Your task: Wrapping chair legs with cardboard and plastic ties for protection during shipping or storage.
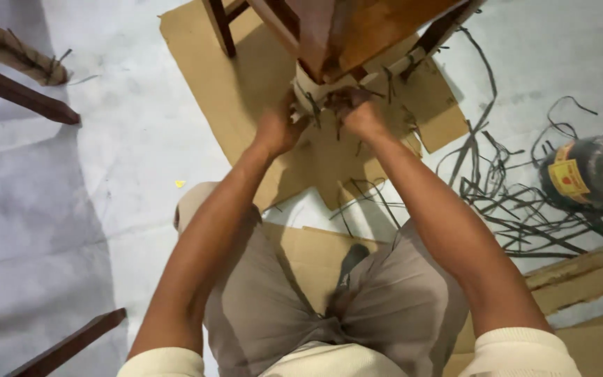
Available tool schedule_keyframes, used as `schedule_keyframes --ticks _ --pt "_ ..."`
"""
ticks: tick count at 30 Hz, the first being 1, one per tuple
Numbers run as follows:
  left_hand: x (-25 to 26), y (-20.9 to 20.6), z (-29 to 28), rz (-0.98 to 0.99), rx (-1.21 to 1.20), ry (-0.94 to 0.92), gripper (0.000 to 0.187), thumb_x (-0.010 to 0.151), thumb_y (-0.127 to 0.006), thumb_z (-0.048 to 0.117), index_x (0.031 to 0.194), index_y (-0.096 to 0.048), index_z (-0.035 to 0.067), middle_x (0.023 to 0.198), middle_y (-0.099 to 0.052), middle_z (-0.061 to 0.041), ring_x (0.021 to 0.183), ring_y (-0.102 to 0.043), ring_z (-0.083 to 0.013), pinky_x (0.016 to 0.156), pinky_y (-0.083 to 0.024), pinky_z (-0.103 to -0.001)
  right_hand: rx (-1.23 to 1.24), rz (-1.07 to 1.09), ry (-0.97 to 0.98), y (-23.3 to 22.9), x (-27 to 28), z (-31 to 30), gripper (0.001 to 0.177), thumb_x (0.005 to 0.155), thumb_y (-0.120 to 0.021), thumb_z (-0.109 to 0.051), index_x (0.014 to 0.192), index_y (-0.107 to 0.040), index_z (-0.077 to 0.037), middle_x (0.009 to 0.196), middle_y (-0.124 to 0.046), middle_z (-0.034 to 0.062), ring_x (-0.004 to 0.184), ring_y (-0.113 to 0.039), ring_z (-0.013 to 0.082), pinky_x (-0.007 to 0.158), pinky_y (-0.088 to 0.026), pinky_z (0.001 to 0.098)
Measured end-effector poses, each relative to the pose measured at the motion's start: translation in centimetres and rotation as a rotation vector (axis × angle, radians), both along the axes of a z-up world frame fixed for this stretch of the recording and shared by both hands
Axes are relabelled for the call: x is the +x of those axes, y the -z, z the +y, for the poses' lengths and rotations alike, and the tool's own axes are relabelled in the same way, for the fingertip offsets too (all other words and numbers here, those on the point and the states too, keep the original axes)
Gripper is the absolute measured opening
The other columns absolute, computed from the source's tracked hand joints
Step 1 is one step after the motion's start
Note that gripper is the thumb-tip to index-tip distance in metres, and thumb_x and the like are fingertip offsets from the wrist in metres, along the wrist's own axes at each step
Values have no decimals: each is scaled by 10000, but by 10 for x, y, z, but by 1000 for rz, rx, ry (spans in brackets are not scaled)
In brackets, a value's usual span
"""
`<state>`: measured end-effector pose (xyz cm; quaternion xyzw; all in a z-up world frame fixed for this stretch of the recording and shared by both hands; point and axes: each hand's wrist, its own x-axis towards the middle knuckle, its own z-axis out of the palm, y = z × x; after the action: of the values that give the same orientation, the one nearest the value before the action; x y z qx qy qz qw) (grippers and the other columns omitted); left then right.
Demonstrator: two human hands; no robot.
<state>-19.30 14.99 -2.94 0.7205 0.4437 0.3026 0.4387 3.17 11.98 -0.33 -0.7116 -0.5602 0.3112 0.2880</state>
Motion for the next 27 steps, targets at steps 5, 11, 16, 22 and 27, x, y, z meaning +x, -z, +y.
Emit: schedule_keyframes --ticks 5,11,16,22,27 --pt "-10 -26 9 78 45 6 639 850 -763 173 1442 -547 68 1332 -680 -209 1202 -676 -369 974 -556 -431 -37 -119 -47 30 -16 18 268 983 -590 -228 1161 -672 -45 1097 -722 171 970 -689 378 849 -541 483" --pt "-8 -20 26 50 10 -4 686 815 -566 4 1485 -491 133 1293 -685 -197 1152 -681 -371 958 -542 -453 121 -394 -410 56 12 33 244 932 -647 -201 1123 -658 -50 1145 -679 149 1018 -655 299 883 -513 404" --pt "-1 -29 29 164 -24 -19 790 844 -439 -57 1583 -361 211 1270 -658 -199 1124 -635 -393 909 -495 -498 -226 38 -223 -9 -14 30 272 954 -595 -200 1158 -678 -39 1127 -753 146 920 -777 285 834 -597 415" --pt "1 2 42 250 81 -53 446 980 -537 89 1418 -564 167 1305 -680 -147 1152 -643 -384 934 -512 -474 110 -407 -556 48 23 55 293 867 -654 -217 1103 -724 -58 1051 -775 142 944 -735 290 869 -557 408" --pt "-19 -51 28 272 8 -146 230 965 -636 264 1122 -772 167 1076 -766 -115 898 -752 -336 834 -578 -434 -178 -464 -558 41 22 54 198 914 -654 -239 949 -795 -104 1032 -775 84 1018 -690 268 943 -516 437"
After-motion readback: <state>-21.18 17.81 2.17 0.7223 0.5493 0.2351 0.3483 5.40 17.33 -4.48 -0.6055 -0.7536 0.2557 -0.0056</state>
